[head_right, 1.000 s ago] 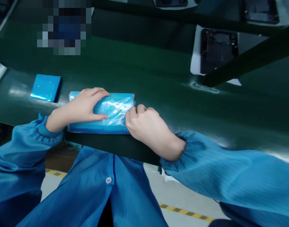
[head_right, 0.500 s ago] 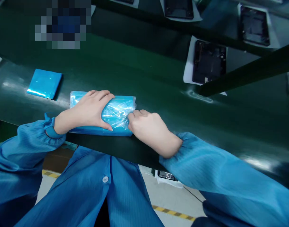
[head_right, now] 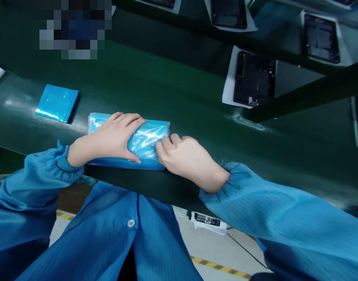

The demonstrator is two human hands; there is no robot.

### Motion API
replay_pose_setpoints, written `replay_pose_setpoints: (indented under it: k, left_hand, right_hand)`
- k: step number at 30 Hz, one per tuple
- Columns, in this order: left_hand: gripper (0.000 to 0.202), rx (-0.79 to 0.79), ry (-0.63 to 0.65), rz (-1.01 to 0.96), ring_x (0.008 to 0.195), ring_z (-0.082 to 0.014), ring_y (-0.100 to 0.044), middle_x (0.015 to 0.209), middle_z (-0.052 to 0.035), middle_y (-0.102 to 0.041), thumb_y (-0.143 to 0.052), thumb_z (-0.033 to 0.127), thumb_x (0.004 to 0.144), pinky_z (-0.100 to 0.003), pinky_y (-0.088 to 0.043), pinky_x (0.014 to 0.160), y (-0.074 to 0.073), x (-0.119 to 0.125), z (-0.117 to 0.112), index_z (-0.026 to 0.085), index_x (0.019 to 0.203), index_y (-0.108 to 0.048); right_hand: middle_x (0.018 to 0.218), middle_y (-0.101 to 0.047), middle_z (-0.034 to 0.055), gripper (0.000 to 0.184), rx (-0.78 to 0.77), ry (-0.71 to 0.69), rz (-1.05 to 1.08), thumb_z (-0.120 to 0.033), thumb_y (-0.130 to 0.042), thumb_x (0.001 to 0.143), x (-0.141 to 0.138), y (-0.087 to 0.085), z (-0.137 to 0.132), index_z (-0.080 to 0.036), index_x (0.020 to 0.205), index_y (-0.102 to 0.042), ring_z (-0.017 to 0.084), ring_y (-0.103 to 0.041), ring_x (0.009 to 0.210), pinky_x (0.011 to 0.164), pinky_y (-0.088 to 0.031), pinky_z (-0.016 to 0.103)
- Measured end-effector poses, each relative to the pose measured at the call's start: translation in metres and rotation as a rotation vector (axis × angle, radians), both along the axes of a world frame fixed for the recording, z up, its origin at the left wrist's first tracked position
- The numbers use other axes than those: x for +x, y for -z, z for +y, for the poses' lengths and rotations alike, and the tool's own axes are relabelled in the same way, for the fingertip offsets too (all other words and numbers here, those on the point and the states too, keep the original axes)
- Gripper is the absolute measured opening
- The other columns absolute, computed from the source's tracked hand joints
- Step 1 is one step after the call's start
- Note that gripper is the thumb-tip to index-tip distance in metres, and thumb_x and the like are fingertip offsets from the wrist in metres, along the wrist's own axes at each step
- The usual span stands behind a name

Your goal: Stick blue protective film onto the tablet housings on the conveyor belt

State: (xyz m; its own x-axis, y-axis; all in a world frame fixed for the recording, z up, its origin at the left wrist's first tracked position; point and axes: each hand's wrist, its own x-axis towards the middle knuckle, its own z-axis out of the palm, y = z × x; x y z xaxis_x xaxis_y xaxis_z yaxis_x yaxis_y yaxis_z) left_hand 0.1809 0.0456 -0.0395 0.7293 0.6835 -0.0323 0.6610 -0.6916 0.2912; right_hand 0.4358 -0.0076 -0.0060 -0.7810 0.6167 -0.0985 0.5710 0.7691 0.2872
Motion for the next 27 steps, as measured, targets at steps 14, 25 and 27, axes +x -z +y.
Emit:
replay_pose_setpoints:
  k: [14,25,27]
  left_hand:
    - [0.107,0.003,0.011,-0.059,0.156,-0.0525,-0.046,0.167,-0.0266,-0.049,-0.08,0.071,0.082,-0.066,-0.033,0.13,0.008,0.021,-0.011,0.012,0.163,-0.042]
    - [0.11,-0.03,0.014,-0.085,0.15,-0.0513,-0.051,0.163,-0.0267,-0.053,-0.083,0.071,0.077,-0.064,-0.032,0.129,0.01,0.019,-0.008,0.011,0.161,-0.045]
    - [0.111,-0.027,0.021,-0.073,0.149,-0.0511,-0.053,0.162,-0.0279,-0.053,-0.082,0.073,0.077,-0.063,-0.033,0.129,0.011,0.018,-0.009,0.01,0.161,-0.045]
  right_hand:
    - [0.071,-0.066,0.0157,0.029,-0.199,0.072,-0.133,-0.006,-0.047,0.1,-0.017,-0.021,0.0,-0.01,0.087,-0.073,0.025,-0.055,0.066,0.057,-0.018,0.036]
    - [0.07,-0.066,0.0124,0.025,-0.106,0.195,0.027,-0.01,-0.052,0.099,-0.005,-0.001,-0.009,-0.015,0.08,-0.068,0.023,-0.053,0.065,0.059,-0.018,0.036]
    - [0.066,-0.065,0.0091,0.028,-0.034,0.252,0.131,-0.017,-0.052,0.101,0.002,0.011,-0.012,-0.017,0.076,-0.066,0.022,-0.054,0.064,0.059,-0.019,0.035]
